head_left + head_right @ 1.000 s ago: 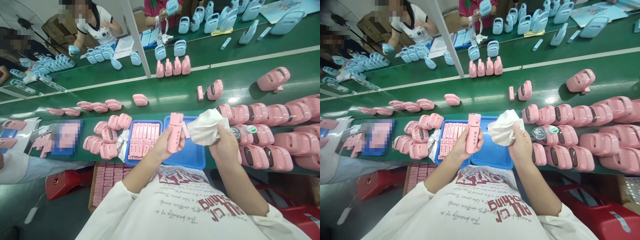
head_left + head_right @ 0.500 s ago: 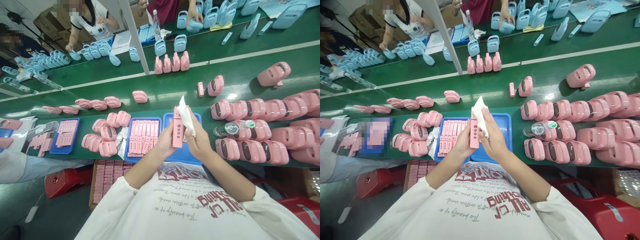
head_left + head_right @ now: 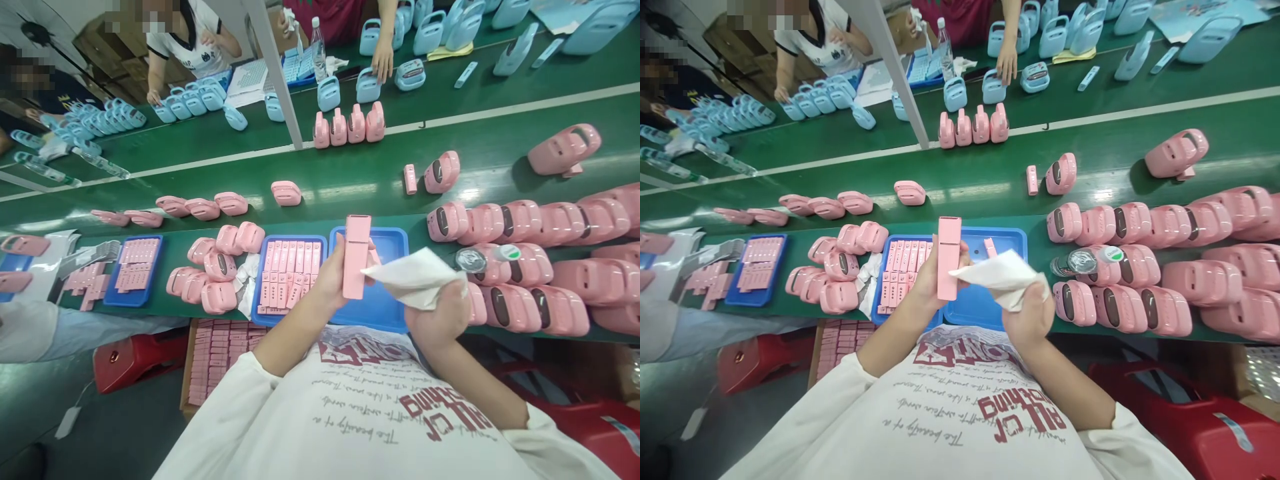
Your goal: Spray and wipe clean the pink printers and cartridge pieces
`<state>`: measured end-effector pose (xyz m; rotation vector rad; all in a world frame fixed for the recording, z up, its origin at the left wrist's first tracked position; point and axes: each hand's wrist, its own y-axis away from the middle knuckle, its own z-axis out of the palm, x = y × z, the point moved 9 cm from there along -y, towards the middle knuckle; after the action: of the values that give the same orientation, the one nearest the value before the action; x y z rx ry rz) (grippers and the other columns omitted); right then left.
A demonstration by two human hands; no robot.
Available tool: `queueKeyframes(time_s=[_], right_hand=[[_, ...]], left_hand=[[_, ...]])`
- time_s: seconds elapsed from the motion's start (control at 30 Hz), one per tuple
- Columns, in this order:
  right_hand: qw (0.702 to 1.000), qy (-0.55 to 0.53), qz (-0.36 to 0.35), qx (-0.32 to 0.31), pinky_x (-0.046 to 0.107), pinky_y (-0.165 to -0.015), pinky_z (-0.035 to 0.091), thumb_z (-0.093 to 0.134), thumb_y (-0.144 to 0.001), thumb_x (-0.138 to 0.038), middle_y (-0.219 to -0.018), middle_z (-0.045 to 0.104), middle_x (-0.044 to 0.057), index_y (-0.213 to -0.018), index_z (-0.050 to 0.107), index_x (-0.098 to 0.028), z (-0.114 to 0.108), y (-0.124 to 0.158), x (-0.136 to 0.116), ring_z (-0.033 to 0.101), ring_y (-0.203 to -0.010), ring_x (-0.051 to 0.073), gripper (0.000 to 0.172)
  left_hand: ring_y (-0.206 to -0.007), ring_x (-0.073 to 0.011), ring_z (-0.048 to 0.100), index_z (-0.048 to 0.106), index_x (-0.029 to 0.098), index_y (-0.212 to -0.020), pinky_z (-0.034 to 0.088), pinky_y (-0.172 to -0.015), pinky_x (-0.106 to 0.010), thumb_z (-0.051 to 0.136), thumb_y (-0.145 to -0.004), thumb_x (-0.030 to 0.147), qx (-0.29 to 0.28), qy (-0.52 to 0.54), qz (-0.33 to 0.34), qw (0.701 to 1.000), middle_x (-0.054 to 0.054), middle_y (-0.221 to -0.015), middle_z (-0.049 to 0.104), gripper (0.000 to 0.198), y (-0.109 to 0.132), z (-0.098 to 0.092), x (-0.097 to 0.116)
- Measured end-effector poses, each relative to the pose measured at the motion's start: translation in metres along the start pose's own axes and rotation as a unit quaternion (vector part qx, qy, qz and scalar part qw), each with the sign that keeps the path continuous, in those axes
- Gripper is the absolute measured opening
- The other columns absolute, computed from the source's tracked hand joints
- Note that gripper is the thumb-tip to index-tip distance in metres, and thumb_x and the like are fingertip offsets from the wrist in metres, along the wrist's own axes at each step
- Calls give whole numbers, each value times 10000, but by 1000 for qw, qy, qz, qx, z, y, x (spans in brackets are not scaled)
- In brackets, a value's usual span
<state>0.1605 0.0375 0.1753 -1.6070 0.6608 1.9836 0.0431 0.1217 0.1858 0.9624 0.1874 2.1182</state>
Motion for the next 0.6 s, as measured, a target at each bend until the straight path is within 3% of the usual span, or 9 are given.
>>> queueKeyframes(time_s=[0.07, 0.13, 0.2, 0.27, 0.43, 0.53, 0.6], right_hand=[[994, -76, 25, 77, 376, -974, 529, 394, -891, -619, -952, 715, 56, -995, 645, -221, -11, -15, 2, 668, -1028, 212, 482], [977, -151, 101, 115, 330, -1014, 498, 479, -887, -501, -971, 712, 38, -954, 641, -213, -16, -30, 16, 640, -1094, 183, 336], [957, -188, 187, 116, 324, -1000, 507, 462, -893, -436, -958, 716, 39, -892, 644, -210, -16, -39, 32, 625, -1123, 174, 290], [951, -198, 221, 92, 365, -961, 537, 457, -876, -409, -934, 721, 43, -859, 648, -213, -14, -42, 38, 636, -1102, 194, 274], [971, -172, 160, 48, 407, -957, 537, 620, -743, -380, -942, 722, 40, -880, 666, -196, -4, -34, 22, 659, -1039, 239, 234], [981, -165, 81, 63, 391, -1027, 488, 637, -755, -377, -931, 723, 28, -918, 670, -199, 2, -31, 1, 656, -1054, 218, 244], [983, -167, 45, 54, 392, -1052, 468, 633, -778, -386, -916, 724, 22, -920, 672, -205, 8, -32, -9, 655, -1063, 208, 233]], left_hand=[[-475, -100, 509, 652, 154, -819, 395, -427, -207, 505, -883, 584, -11, -5, -20, 1000, 1, -574, 535, 459, 0, 2, -4], [-463, -86, 503, 661, 144, -852, 376, -398, -200, 482, -899, 566, -12, 9, -41, 999, -10, -639, 558, 461, 0, 2, -8], [-451, -78, 490, 671, 128, -879, 367, -377, -200, 452, -898, 604, -18, 29, -58, 998, -12, -661, 545, 524, -1, 2, -11], [-446, -75, 480, 673, 119, -910, 362, -365, -197, 435, -883, 656, -29, 36, -62, 997, -3, -652, 517, 589, -1, 4, -11], [-444, -79, 495, 636, 145, -881, 379, -376, -192, 479, -853, 677, -26, 2, -57, 998, 10, -630, 528, 556, -2, 5, -14], [-512, -111, 568, 626, 134, -840, 444, -446, -213, 483, -848, 683, 16, -29, -55, 998, -10, -624, 559, 567, -4, -1, -16], [-536, -113, 580, 637, 132, -861, 453, -472, -212, 492, -854, 669, 13, -20, -60, 998, -13, -633, 568, 556, -7, 0, -17]])
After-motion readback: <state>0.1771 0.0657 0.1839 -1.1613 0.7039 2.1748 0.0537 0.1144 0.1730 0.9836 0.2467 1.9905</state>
